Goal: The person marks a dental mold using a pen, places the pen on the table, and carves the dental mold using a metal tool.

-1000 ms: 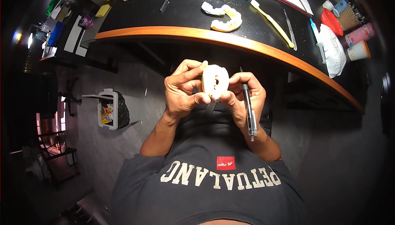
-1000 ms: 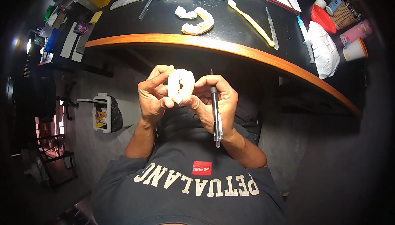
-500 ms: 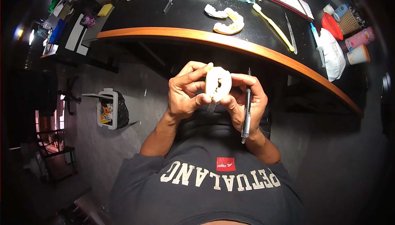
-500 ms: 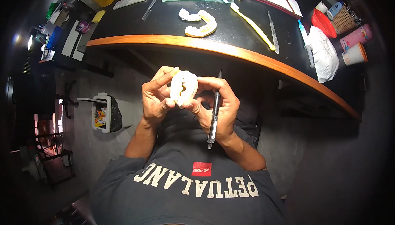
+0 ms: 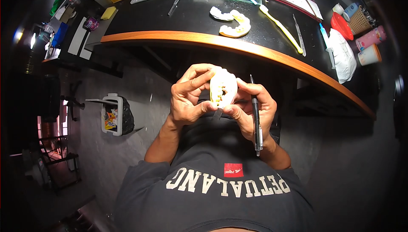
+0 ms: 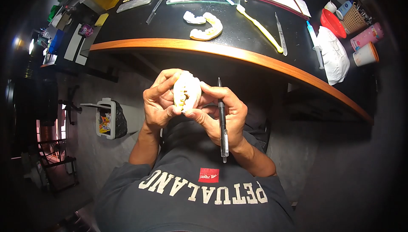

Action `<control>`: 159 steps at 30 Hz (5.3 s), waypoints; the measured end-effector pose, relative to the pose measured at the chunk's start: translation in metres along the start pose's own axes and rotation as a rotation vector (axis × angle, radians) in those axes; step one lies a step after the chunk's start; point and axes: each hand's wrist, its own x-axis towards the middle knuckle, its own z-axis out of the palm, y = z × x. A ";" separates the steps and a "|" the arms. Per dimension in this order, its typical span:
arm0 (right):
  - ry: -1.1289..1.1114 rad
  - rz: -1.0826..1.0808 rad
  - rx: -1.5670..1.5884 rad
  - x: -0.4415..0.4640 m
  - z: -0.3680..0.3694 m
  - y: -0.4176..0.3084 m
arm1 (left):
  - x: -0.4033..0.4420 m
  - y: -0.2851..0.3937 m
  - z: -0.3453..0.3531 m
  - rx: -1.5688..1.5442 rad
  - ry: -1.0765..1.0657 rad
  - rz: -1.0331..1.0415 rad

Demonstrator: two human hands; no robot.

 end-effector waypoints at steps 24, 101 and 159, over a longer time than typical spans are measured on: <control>0.124 -0.184 -0.108 -0.006 0.003 0.014 | -0.003 0.008 0.028 0.155 -0.006 -0.098; 0.084 -0.177 -0.294 0.003 -0.024 -0.009 | 0.010 0.008 0.016 0.725 -0.105 0.180; 0.009 -0.408 -0.279 0.037 -0.001 -0.002 | 0.013 0.015 0.037 0.723 -0.179 0.206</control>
